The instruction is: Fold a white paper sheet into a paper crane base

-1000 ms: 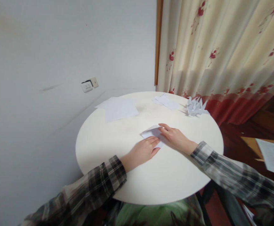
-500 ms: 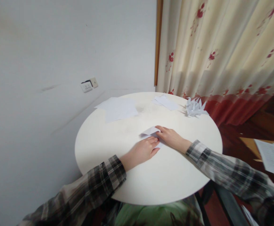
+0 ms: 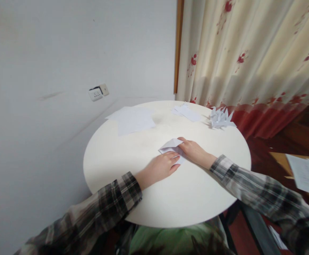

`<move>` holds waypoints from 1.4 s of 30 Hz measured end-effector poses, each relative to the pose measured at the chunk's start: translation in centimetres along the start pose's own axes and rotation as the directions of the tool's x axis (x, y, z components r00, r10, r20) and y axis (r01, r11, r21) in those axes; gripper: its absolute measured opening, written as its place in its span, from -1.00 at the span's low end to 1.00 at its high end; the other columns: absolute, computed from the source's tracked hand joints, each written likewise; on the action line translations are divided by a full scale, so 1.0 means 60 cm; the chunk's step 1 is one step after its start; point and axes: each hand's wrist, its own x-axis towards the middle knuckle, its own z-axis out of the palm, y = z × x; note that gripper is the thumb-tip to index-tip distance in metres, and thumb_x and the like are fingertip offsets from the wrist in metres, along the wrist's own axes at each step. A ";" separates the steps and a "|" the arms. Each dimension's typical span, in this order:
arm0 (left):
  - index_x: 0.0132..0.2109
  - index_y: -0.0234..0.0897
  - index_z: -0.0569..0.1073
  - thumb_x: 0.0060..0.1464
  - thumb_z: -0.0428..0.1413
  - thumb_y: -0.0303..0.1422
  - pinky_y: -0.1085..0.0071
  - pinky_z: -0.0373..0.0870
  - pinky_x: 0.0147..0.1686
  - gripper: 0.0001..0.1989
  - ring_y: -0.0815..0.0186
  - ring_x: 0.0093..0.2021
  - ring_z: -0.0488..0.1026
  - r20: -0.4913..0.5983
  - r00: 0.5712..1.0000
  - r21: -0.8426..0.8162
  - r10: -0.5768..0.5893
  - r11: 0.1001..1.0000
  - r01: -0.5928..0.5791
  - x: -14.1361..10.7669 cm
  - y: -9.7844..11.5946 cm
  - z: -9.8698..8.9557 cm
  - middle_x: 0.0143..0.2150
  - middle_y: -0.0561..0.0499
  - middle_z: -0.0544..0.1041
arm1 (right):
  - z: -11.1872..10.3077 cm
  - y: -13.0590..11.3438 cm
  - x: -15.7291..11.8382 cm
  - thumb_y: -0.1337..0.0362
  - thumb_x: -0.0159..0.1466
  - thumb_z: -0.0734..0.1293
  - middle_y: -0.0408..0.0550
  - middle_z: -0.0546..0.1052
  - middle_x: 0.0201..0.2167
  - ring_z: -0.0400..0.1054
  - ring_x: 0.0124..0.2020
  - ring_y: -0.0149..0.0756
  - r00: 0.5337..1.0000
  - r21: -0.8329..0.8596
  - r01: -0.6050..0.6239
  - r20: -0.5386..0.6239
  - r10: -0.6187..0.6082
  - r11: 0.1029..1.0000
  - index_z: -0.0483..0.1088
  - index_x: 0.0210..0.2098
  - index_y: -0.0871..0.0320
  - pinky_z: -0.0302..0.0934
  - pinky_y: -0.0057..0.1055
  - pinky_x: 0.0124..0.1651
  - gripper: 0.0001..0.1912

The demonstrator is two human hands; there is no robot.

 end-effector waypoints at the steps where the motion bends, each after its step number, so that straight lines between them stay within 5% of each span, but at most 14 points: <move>1: 0.02 -0.37 0.36 0.20 -0.08 -0.31 0.29 0.30 0.05 -0.68 0.22 0.04 0.36 0.000 1.000 0.003 0.001 1.000 -0.001 0.000 0.000 0.001 0.01 -0.13 0.45 | -0.001 -0.001 0.000 0.40 0.26 0.17 0.12 0.32 -0.04 0.37 -0.24 -0.31 1.000 -0.009 -0.002 0.003 0.002 1.000 0.31 -0.07 0.27 0.24 -0.41 -0.19 -0.74; 34: 0.06 -0.35 0.28 0.14 -0.04 -0.28 0.18 0.25 0.02 -0.62 0.12 0.01 0.35 0.047 0.998 0.018 -0.047 0.999 0.046 0.011 0.006 -0.019 0.04 -0.19 0.38 | 0.002 -0.015 0.005 0.33 0.27 0.17 0.07 0.36 -0.18 0.36 -0.32 -0.32 0.996 -0.044 -0.093 0.007 0.093 0.995 0.37 -0.14 0.24 0.22 -0.44 -0.29 -0.77; 38: 0.07 -0.35 0.27 0.13 -0.04 -0.28 0.18 0.23 0.03 -0.62 0.11 0.03 0.33 0.060 0.997 0.031 -0.046 0.999 0.045 0.013 0.007 -0.021 0.07 -0.18 0.36 | 0.004 -0.006 0.002 0.38 0.24 0.18 0.09 0.37 -0.10 0.36 -0.24 -0.32 0.999 0.058 -0.026 -0.042 0.028 0.998 0.36 -0.11 0.23 0.25 -0.41 -0.17 -0.75; 42: 0.06 -0.38 0.27 0.12 -0.03 -0.31 0.22 0.23 0.05 -0.63 0.14 0.03 0.34 0.073 0.997 0.020 -0.041 0.999 0.039 0.014 0.006 -0.020 0.04 -0.17 0.39 | 0.002 0.007 -0.012 0.41 0.22 0.17 0.16 0.24 0.11 0.20 0.08 -0.20 0.979 0.128 0.117 -0.183 -0.093 0.985 0.35 -0.08 0.23 0.17 -0.28 0.06 -0.71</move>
